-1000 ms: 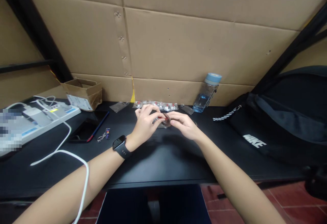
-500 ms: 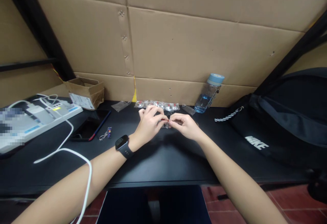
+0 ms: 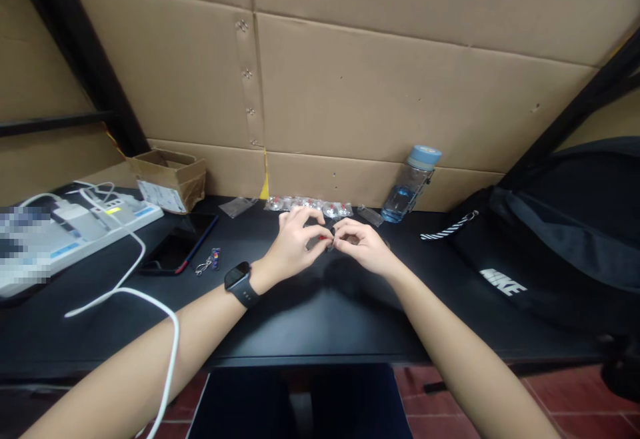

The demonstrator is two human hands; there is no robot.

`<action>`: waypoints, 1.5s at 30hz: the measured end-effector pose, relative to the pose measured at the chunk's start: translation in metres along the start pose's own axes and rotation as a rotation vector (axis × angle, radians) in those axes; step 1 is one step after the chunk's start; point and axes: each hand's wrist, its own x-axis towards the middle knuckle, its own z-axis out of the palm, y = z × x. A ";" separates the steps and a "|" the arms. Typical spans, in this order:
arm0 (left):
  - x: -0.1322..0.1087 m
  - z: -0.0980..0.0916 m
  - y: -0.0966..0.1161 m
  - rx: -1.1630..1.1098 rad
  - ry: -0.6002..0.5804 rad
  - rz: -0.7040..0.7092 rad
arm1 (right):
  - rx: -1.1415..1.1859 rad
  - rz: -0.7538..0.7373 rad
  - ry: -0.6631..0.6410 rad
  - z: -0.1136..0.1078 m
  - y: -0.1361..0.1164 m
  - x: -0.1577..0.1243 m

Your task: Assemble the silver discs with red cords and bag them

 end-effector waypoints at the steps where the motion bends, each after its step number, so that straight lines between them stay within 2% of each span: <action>1: 0.001 -0.003 0.001 -0.031 0.021 -0.027 | -0.021 0.000 0.000 0.000 -0.001 0.000; 4: 0.004 -0.011 0.003 -0.072 0.004 -0.094 | -0.142 -0.027 -0.009 -0.001 -0.003 -0.001; 7: 0.003 -0.011 0.002 -0.044 -0.161 -0.082 | -0.235 -0.075 -0.030 -0.002 -0.006 -0.003; 10: -0.001 -0.004 -0.001 -0.010 -0.268 -0.060 | -0.264 -0.089 -0.057 -0.003 -0.009 -0.004; 15: -0.006 0.004 0.000 0.012 -0.356 -0.051 | -0.246 -0.087 -0.062 -0.009 -0.015 -0.003; 19: 0.000 -0.002 -0.002 -0.004 -0.394 -0.007 | -0.243 -0.083 -0.080 -0.018 -0.015 -0.003; 21: 0.004 -0.009 -0.012 -0.027 -0.400 0.010 | -0.267 -0.065 -0.134 -0.024 -0.014 -0.005; 24: 0.009 -0.022 -0.039 -0.006 -0.412 -0.017 | -0.364 -0.026 -0.227 -0.030 -0.010 -0.008; 29: 0.007 -0.039 -0.080 0.051 -0.756 -0.049 | -0.483 0.048 -0.345 -0.030 -0.002 -0.012; 33: 0.005 -0.045 -0.087 0.025 -0.861 -0.126 | -0.477 0.052 -0.378 -0.032 0.003 -0.011; 35: 0.006 -0.047 -0.088 0.072 -0.887 -0.182 | -0.468 0.066 -0.364 -0.040 0.005 -0.011; 38: 0.006 -0.051 -0.090 0.124 -0.913 -0.213 | -0.521 0.128 -0.277 -0.063 0.013 -0.015; 42: 0.005 -0.058 -0.101 0.097 -0.950 -0.206 | -0.640 0.321 -0.229 -0.097 0.030 -0.022; 45: 0.004 -0.059 -0.109 0.103 -0.977 -0.214 | -0.703 0.437 -0.222 -0.110 0.041 -0.027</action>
